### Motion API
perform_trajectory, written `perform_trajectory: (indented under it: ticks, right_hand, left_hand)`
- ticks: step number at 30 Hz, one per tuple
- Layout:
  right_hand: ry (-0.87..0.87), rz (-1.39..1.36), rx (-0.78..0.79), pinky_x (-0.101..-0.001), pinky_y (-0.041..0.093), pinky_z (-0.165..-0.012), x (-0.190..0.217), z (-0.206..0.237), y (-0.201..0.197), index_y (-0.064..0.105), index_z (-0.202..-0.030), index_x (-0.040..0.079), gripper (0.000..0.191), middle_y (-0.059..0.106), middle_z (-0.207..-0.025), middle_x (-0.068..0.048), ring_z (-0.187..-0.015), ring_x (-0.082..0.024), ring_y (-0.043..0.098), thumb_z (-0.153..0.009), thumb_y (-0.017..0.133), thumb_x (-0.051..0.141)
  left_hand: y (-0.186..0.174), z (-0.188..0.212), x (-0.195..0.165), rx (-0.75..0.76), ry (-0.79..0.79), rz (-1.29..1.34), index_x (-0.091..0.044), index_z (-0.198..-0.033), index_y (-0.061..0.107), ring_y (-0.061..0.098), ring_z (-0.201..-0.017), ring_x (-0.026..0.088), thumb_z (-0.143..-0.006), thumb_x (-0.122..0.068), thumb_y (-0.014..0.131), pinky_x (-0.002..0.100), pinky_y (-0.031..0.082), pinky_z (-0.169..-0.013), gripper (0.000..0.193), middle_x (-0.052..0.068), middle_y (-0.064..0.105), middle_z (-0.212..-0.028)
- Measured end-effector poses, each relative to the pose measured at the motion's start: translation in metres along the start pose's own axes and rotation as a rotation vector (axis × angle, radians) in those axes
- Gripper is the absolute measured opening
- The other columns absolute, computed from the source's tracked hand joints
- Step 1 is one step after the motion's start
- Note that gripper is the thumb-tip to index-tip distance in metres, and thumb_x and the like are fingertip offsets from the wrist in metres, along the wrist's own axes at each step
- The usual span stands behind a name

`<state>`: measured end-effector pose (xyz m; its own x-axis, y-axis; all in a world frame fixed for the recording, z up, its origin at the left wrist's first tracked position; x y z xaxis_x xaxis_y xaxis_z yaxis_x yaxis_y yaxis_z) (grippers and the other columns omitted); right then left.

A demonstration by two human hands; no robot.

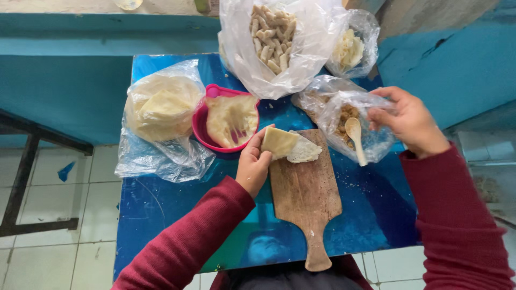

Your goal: The person stretches a piece of dough by hand, cuts it with a knife on a small wooden board, and folds the dough pieces into wrappers. They then spoon brown filling onto a wrapper and fold it closed, stacking the finished pastries on the board.

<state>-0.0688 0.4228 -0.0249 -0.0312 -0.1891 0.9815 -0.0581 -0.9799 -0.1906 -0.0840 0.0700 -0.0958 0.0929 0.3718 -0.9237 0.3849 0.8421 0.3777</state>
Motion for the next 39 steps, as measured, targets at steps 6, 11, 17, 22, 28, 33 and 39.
perform_trajectory:
  ticks: [6,11,17,22,28,33,39]
  right_hand:
    - [-0.323,0.673,-0.314,-0.0379,0.052,-0.075,0.041,0.024,0.013,0.057,-0.131,-0.005,0.061,0.066,-0.105,-0.018,-0.086,-0.027,0.063,-0.079,0.082,0.013]
    - [-0.757,0.979,-0.364,-0.0428,0.050,-0.086,0.057,0.054,0.069,0.064,-0.106,0.006,0.023,0.066,-0.096,-0.014,-0.093,-0.031,0.062,-0.091,0.080,0.007]
    - [-0.582,0.975,-0.174,-0.0423,0.054,-0.081,0.067,0.052,0.117,0.073,-0.095,0.004,0.010,0.070,-0.094,-0.011,-0.091,-0.032,0.067,-0.087,0.078,0.008]
    - [-0.615,0.631,-0.057,-0.0387,0.054,-0.084,0.086,0.053,0.147,0.074,-0.101,0.006,0.018,0.070,-0.100,-0.011,-0.095,-0.029,0.067,-0.085,0.080,0.012]
    - [-0.664,0.597,0.023,-0.0390,0.053,-0.086,0.076,0.054,0.174,0.074,-0.097,0.007,0.021,0.070,-0.100,-0.010,-0.098,-0.031,0.065,-0.079,0.083,0.013]
    - [-0.682,0.571,0.047,-0.0386,0.053,-0.085,0.065,0.058,0.174,0.074,-0.100,0.006,0.026,0.070,-0.104,-0.010,-0.097,-0.029,0.064,-0.076,0.083,0.013]
    - [-0.582,0.432,0.024,-0.0313,0.055,-0.084,0.040,0.055,0.170,0.075,-0.098,0.009,0.014,0.073,-0.107,-0.004,-0.098,-0.021,0.068,-0.084,0.079,0.009]
  left_hand:
    - [-0.002,-0.004,-0.002,0.003,-0.006,0.010,0.001,-0.152,0.044,0.057,-0.130,0.017,-0.088,0.010,0.043,0.030,0.043,-0.112,0.065,0.010,0.059,-0.141]
    - [-0.001,-0.002,-0.005,-0.012,-0.031,-0.007,0.001,-0.152,0.045,0.057,-0.130,0.016,-0.087,0.010,0.042,0.030,0.042,-0.112,0.065,0.009,0.059,-0.142]
    - [0.000,0.000,-0.008,0.030,-0.032,0.043,-0.001,-0.154,0.042,0.056,-0.132,0.014,-0.087,0.008,0.042,0.028,0.042,-0.113,0.068,0.008,0.057,-0.145]
    - [-0.001,0.012,-0.012,0.149,-0.100,0.171,-0.009,-0.165,0.036,0.041,-0.072,-0.002,-0.089,0.002,0.039,0.013,0.033,-0.058,0.077,0.004,0.059,-0.147]
    - [0.007,0.020,-0.014,0.210,-0.161,0.161,-0.013,-0.169,0.015,0.053,-0.091,0.000,-0.093,0.003,0.042,0.015,0.041,-0.071,0.082,0.001,0.051,-0.154]
    - [0.012,0.023,-0.013,0.206,-0.166,0.251,-0.013,-0.169,0.004,0.058,-0.120,0.008,-0.093,0.005,0.041,0.025,0.047,-0.102,0.086,0.006,0.048,-0.155]
    - [0.013,0.024,-0.014,0.263,-0.081,0.140,-0.014,-0.171,-0.005,0.056,-0.122,0.013,-0.103,0.001,0.050,0.029,0.047,-0.104,0.089,0.013,0.052,-0.148]
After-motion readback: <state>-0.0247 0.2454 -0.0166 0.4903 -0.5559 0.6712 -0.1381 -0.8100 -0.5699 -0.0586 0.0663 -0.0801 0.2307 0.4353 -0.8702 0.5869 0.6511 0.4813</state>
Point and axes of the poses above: each hand's wrist, its own z-axis away from the middle knuckle, its own y-axis out of the palm, x = y × z, the point moved 2 cm from there along -z, towards the middle knuckle
